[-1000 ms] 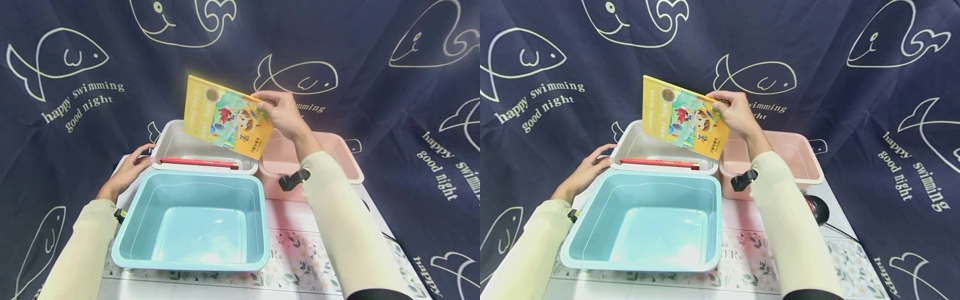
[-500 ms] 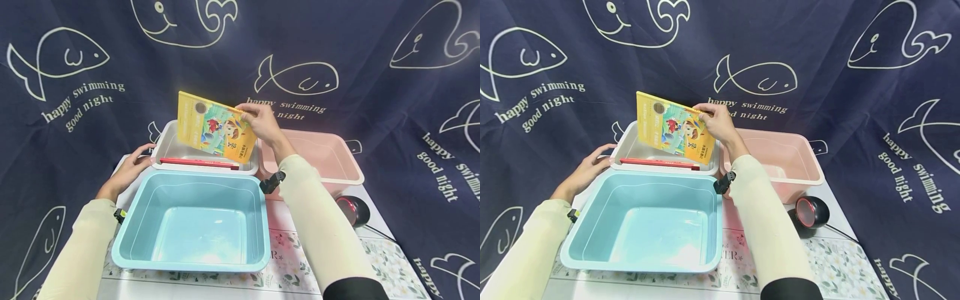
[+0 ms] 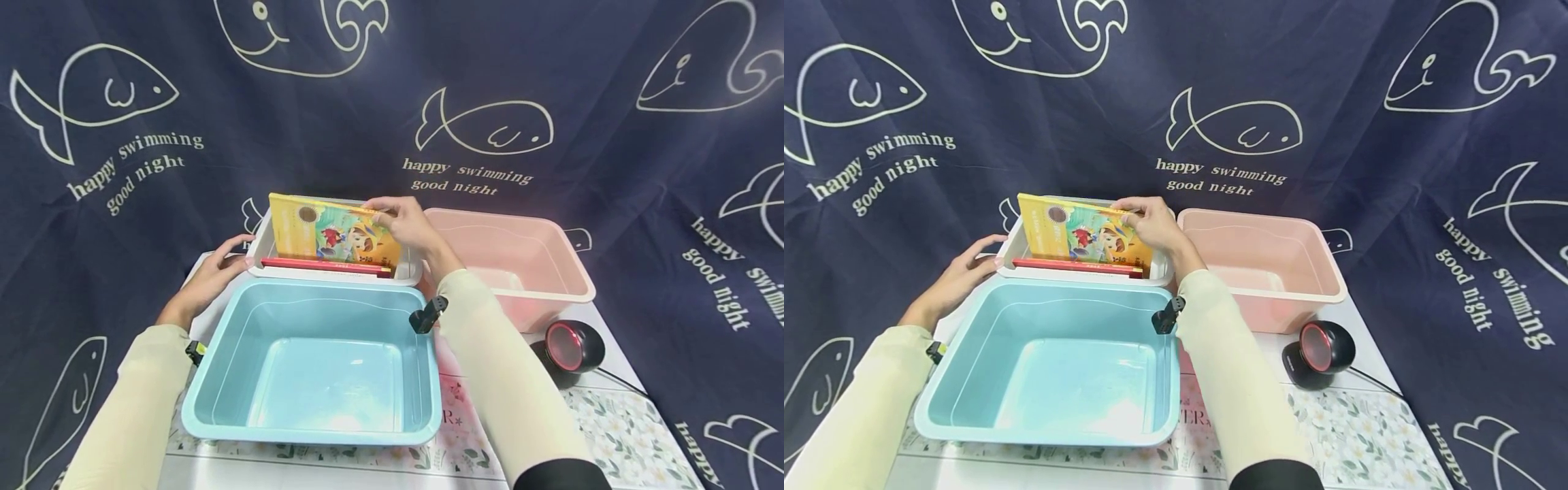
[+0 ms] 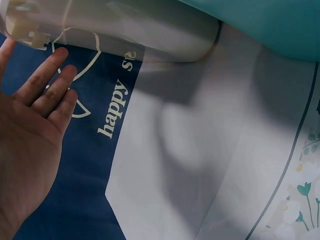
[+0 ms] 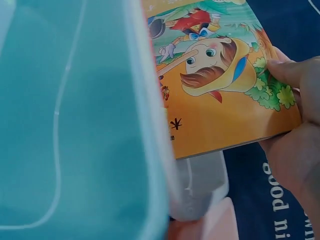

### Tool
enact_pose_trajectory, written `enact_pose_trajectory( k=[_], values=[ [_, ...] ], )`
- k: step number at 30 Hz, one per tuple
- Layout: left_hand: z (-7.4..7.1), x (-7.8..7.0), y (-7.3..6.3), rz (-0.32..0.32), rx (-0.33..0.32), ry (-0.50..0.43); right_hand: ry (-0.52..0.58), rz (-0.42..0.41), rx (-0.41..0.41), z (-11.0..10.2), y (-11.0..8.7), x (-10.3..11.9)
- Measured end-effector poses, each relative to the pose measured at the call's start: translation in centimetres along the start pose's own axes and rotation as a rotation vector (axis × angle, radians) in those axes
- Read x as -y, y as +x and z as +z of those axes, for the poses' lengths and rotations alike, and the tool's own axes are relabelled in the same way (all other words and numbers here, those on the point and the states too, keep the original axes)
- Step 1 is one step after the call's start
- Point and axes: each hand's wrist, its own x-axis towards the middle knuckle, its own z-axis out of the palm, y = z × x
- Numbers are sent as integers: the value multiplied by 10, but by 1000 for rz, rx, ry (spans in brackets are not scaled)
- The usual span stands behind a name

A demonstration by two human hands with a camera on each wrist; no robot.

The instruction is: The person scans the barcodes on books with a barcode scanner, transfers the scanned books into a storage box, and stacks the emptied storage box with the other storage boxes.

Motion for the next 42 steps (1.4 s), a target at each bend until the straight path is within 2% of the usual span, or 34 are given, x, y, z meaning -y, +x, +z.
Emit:
enact_pose_trajectory(
  k=[8, 14, 25, 35, 39, 42],
  values=[
    [1, 1, 2, 1, 5, -5, 31, 81, 125, 19, -4, -10],
    [1, 1, 2, -2, 1, -13, -9, 88, 179, 32, -4, -22],
    [1, -1, 2, 17, 6, -31, -23, 164, 207, 45, -5, -38],
    [0, 1, 0, -13, 1, -11, 81, 344, 190, 46, -1, -42],
    [2, 1, 1, -8, 3, -1, 79, 413, 189, 44, -1, -42],
    [2, 0, 1, -12, 0, 12, 72, 428, 194, 43, 0, -41]
  ],
)
